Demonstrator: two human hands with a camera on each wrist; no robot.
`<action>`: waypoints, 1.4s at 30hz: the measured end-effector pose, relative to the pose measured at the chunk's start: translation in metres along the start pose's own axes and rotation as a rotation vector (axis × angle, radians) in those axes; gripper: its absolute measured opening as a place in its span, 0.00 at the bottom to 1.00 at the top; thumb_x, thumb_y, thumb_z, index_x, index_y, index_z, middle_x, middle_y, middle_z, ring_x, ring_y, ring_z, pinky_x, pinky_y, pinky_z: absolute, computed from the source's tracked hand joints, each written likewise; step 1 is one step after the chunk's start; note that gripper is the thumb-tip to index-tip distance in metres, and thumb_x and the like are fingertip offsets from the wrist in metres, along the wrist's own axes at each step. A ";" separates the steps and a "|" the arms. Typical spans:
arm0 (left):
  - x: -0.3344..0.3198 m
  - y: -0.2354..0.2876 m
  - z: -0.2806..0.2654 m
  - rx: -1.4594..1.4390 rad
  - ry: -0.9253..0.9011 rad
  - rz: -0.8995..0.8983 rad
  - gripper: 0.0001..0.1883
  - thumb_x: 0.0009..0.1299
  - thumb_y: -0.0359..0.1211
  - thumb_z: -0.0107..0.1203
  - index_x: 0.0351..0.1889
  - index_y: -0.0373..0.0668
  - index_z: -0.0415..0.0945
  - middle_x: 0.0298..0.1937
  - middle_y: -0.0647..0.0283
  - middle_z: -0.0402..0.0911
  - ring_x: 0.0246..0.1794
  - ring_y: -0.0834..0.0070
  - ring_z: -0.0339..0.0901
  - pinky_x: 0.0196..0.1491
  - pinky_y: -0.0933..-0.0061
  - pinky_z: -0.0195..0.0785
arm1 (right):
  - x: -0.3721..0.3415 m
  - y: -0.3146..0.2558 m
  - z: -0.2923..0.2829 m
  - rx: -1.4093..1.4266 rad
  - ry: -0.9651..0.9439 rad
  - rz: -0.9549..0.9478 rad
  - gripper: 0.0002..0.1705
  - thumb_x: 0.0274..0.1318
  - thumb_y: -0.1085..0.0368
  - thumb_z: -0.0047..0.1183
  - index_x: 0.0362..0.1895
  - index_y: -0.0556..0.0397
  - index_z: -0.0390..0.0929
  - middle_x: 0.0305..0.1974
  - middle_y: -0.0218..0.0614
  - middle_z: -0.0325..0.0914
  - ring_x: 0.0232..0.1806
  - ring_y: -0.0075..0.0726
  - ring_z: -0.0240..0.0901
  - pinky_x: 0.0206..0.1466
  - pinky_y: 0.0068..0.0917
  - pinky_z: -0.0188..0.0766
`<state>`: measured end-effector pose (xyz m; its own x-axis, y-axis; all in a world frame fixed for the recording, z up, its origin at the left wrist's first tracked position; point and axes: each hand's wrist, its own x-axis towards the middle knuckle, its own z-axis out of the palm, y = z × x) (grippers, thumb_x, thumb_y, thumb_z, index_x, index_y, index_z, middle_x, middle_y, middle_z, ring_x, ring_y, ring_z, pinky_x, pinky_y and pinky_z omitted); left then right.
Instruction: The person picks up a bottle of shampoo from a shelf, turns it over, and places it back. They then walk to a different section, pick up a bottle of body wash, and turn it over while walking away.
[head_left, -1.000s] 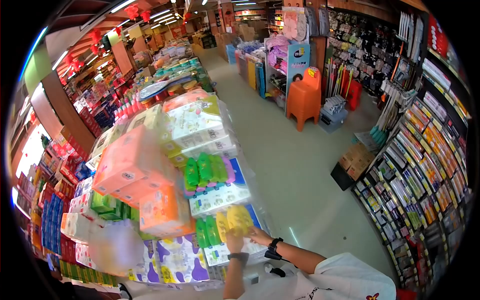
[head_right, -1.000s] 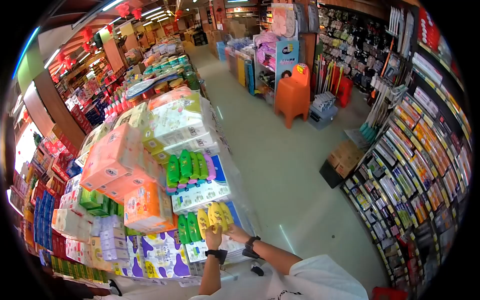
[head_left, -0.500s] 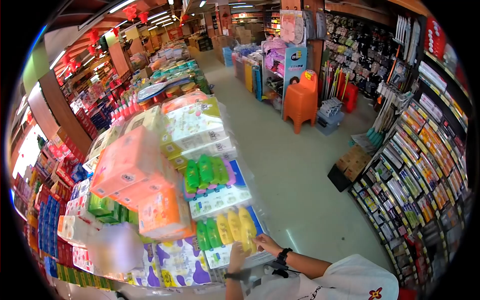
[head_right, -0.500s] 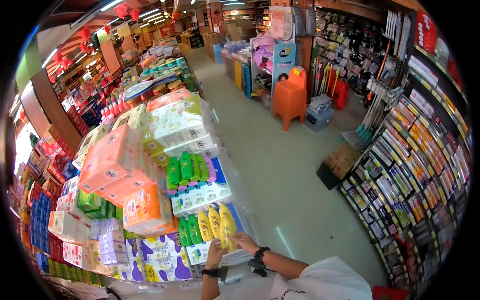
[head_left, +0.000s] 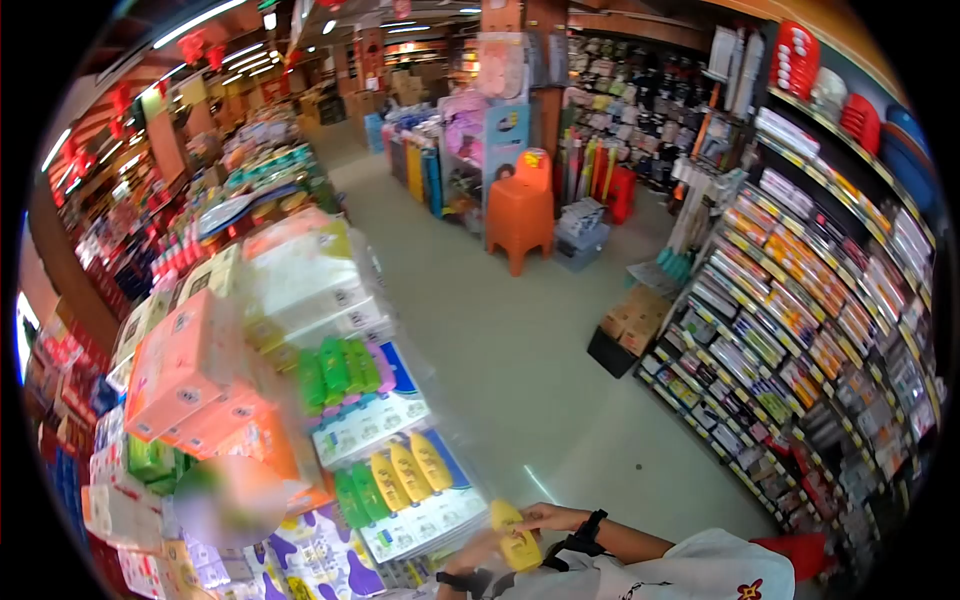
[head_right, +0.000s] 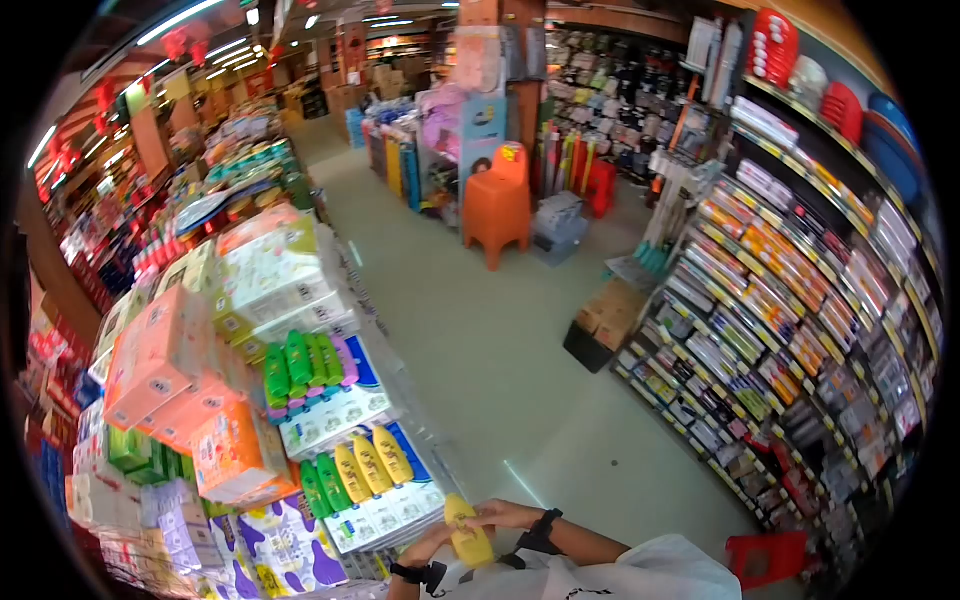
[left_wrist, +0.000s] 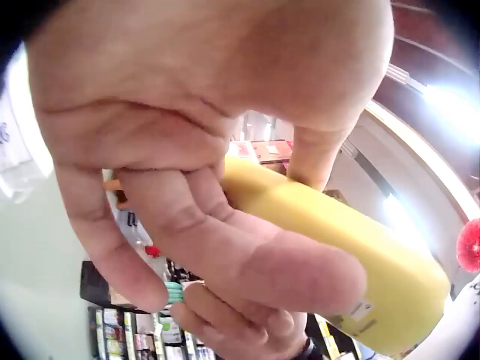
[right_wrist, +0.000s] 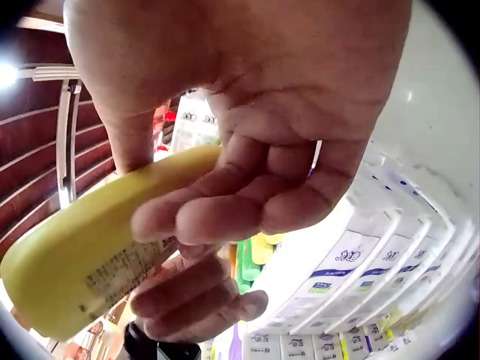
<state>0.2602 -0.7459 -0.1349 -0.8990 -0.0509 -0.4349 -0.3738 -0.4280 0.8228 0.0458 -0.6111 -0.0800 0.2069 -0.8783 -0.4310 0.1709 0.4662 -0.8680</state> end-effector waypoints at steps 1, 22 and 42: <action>0.005 0.010 0.007 0.020 -0.011 0.019 0.26 0.79 0.46 0.48 0.60 0.31 0.73 0.55 0.57 0.80 0.56 0.73 0.74 0.60 0.70 0.66 | -0.009 0.004 -0.004 0.033 -0.018 0.006 0.28 0.66 0.40 0.53 0.43 0.55 0.81 0.31 0.26 0.76 0.30 0.22 0.70 0.37 0.21 0.66; 0.083 0.097 0.292 0.682 -0.781 -0.192 0.22 0.69 0.32 0.64 0.59 0.33 0.75 0.55 0.59 0.82 0.52 0.76 0.78 0.59 0.72 0.69 | -0.334 0.103 0.062 0.292 0.662 -0.386 0.23 0.67 0.48 0.56 0.44 0.59 0.83 0.23 0.18 0.66 0.21 0.13 0.54 0.24 0.18 0.46; 0.118 -0.012 0.560 0.988 -1.624 -0.183 0.19 0.66 0.31 0.64 0.54 0.37 0.79 0.53 0.57 0.84 0.56 0.68 0.77 0.64 0.67 0.64 | -0.543 0.224 0.201 0.424 0.860 -0.675 0.21 0.63 0.52 0.61 0.36 0.62 0.83 0.21 0.20 0.73 0.21 0.12 0.64 0.23 0.16 0.56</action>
<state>0.0310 -0.2419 0.0091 0.0634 0.9524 -0.2983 0.0740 0.2936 0.9531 0.1655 -0.0080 0.0094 -0.7399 -0.6679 -0.0804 0.3384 -0.2663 -0.9025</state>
